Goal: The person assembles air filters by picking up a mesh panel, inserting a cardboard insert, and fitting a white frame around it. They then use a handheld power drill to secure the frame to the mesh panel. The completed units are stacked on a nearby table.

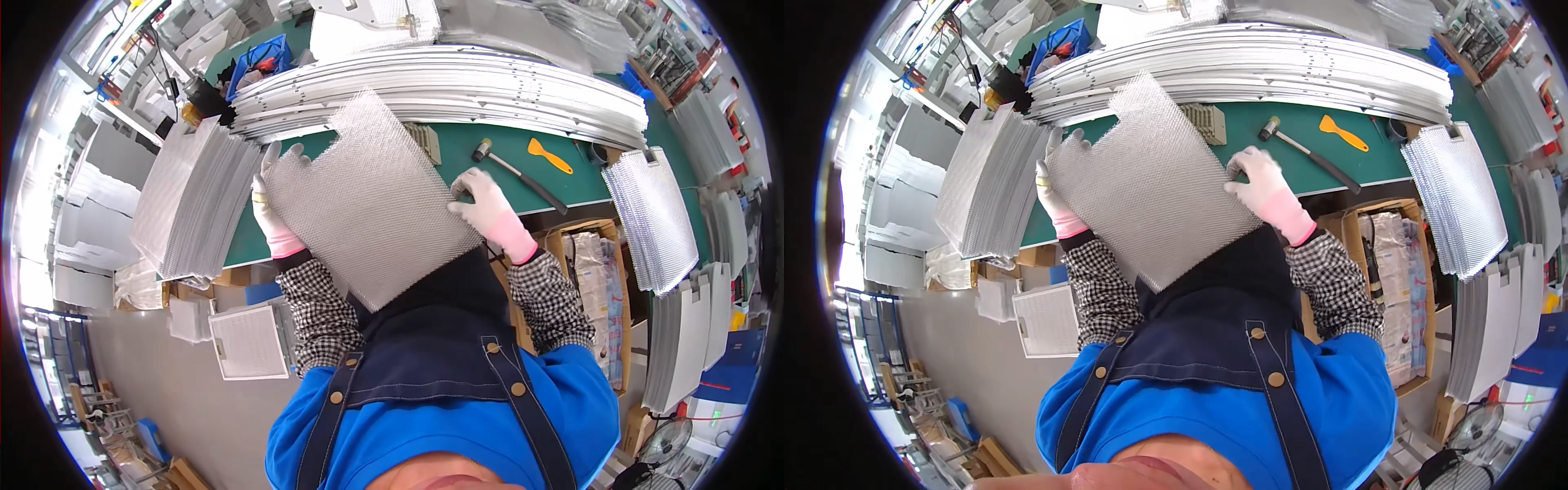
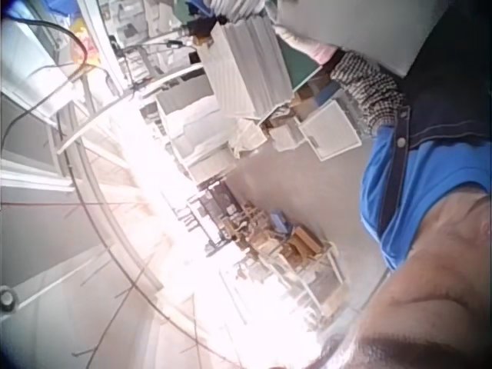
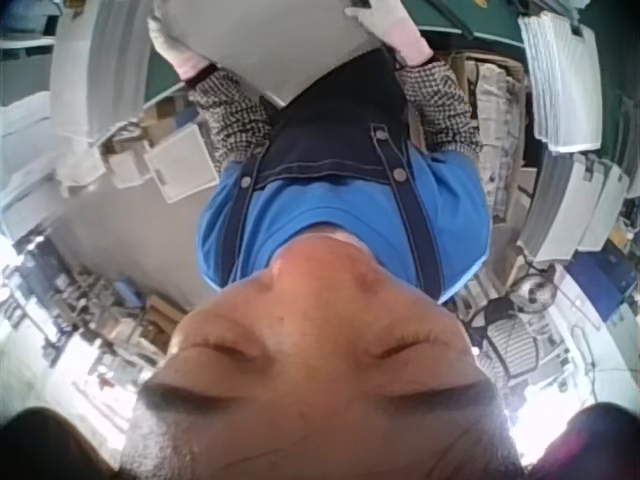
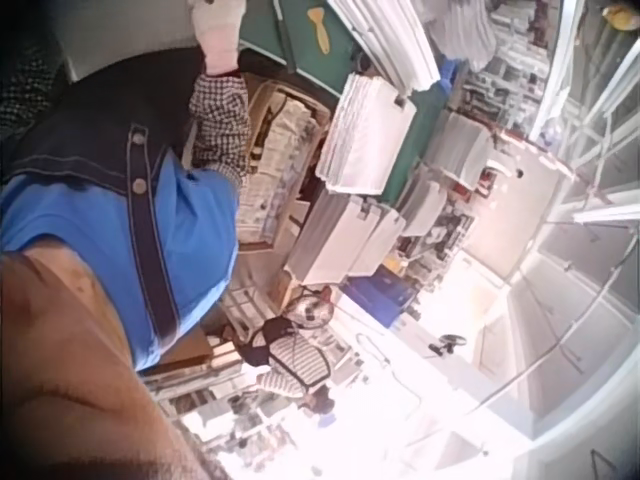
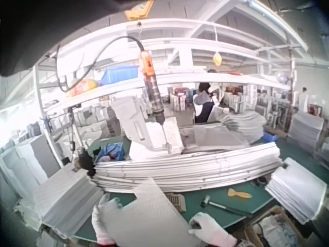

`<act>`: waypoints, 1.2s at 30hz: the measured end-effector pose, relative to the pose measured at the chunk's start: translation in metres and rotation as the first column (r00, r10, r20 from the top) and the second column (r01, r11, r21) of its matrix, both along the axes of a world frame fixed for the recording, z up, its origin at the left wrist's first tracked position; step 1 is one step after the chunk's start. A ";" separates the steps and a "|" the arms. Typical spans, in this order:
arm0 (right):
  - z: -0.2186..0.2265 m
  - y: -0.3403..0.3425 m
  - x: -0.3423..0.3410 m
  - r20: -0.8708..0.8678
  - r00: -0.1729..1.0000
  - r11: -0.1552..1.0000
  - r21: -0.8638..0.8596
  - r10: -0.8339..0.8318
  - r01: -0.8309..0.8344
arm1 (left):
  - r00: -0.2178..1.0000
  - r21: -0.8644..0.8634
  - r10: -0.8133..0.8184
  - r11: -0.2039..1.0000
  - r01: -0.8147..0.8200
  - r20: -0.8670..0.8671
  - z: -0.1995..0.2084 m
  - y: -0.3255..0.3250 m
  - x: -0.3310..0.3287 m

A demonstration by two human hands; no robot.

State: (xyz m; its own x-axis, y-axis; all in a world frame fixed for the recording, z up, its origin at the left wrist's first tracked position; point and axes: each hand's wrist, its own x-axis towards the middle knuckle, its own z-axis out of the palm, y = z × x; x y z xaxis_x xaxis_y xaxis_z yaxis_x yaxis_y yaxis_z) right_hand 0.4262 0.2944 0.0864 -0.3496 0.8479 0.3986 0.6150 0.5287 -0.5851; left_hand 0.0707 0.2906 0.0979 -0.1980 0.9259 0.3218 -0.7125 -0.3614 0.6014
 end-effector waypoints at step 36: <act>-0.122 -0.110 0.045 -0.305 0.918 0.663 -0.746 -0.254 -0.064 | 0.848 -0.048 -0.264 0.961 0.273 -0.460 0.010 -0.043 0.056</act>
